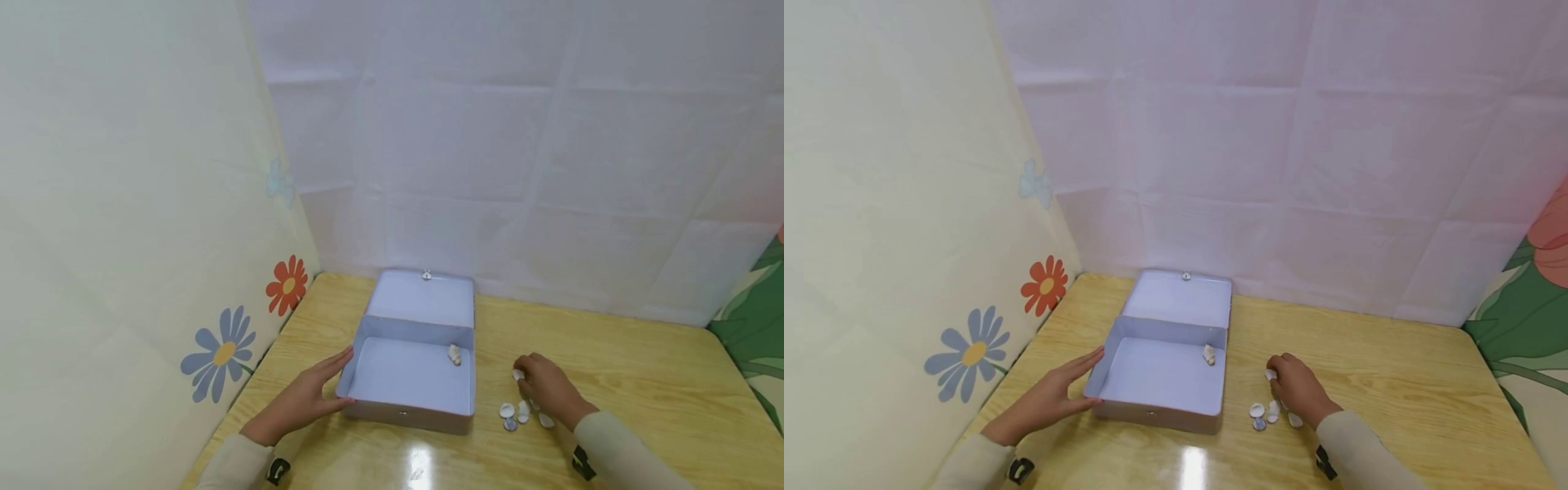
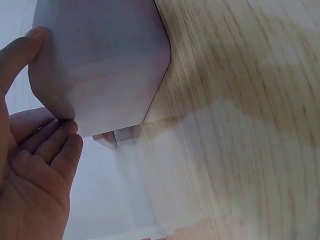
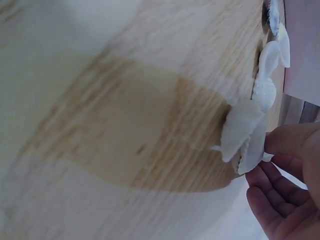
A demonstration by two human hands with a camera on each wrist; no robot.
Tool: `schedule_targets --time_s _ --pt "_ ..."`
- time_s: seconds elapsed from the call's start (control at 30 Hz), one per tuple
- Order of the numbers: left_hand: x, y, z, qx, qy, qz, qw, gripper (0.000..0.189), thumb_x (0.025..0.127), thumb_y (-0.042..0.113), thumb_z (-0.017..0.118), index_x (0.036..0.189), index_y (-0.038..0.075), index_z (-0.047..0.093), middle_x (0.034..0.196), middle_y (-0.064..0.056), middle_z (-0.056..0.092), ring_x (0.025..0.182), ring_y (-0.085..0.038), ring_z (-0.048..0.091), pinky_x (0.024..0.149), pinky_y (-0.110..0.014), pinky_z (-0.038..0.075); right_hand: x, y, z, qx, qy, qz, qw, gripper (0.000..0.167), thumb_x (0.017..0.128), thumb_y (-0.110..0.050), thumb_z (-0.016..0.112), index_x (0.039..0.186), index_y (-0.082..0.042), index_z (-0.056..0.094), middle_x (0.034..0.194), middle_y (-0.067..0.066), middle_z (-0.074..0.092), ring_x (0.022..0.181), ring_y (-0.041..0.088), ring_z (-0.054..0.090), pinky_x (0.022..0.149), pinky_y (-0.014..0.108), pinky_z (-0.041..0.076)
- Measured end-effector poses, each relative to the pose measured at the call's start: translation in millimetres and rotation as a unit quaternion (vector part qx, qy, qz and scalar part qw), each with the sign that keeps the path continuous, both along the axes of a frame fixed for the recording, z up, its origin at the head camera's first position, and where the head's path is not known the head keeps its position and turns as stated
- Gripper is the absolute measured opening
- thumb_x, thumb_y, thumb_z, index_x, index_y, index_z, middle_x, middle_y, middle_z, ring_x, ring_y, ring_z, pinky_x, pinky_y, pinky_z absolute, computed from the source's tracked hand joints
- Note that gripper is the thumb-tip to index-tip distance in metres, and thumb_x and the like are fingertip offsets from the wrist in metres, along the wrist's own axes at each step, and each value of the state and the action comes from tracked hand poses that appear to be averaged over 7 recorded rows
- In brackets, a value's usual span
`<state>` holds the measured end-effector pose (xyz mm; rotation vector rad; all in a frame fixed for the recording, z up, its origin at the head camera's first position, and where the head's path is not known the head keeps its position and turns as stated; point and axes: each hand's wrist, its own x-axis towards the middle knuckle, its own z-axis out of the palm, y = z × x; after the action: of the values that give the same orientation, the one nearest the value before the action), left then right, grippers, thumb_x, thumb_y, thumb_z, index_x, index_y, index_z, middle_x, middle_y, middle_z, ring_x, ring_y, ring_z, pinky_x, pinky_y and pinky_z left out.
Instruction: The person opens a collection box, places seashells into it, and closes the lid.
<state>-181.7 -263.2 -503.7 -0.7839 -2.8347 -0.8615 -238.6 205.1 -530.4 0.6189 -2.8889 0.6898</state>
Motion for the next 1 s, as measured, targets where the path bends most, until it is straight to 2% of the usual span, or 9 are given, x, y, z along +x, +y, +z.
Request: schedule_targets --time_s 0.63,0.87,1.0 --pt "1.5 -0.2 1.4 -0.001 -0.011 0.011 0.9999 0.092 0.082 0.059 0.068 0.151 0.007 0.036 0.157 -0.001 0.030 0.139 -0.024 0.034 0.107 -0.046 0.038 -1.1 -2.0 -3.4 -0.007 -0.004 -0.006 1.0000 0.018 0.085 0.000 0.070 0.101 -0.007 0.067 0.087 0.000 0.058 0.079 0.013 0.058 0.069 0.033 0.052" --pt "2.0 0.2 1.5 0.000 -0.009 0.010 0.9999 0.091 0.082 0.057 0.069 0.151 0.007 0.036 0.157 -0.002 0.030 0.139 -0.025 0.034 0.108 -0.046 0.038 -0.5 -4.0 -5.4 -0.020 0.010 -0.003 0.9997 0.010 0.086 -0.002 0.072 0.091 -0.010 0.069 0.085 -0.003 0.058 0.078 0.012 0.058 0.071 0.032 0.054" --pt "2.3 0.1 1.0 -0.003 -0.009 0.014 0.9999 0.091 0.082 0.056 0.070 0.151 0.007 0.036 0.157 -0.001 0.030 0.139 -0.025 0.034 0.108 -0.045 0.037 0.5 -4.7 -5.7 -0.018 0.016 -0.003 0.9997 0.011 0.085 -0.001 0.072 0.091 -0.010 0.070 0.085 -0.003 0.059 0.078 0.011 0.058 0.071 0.031 0.054"
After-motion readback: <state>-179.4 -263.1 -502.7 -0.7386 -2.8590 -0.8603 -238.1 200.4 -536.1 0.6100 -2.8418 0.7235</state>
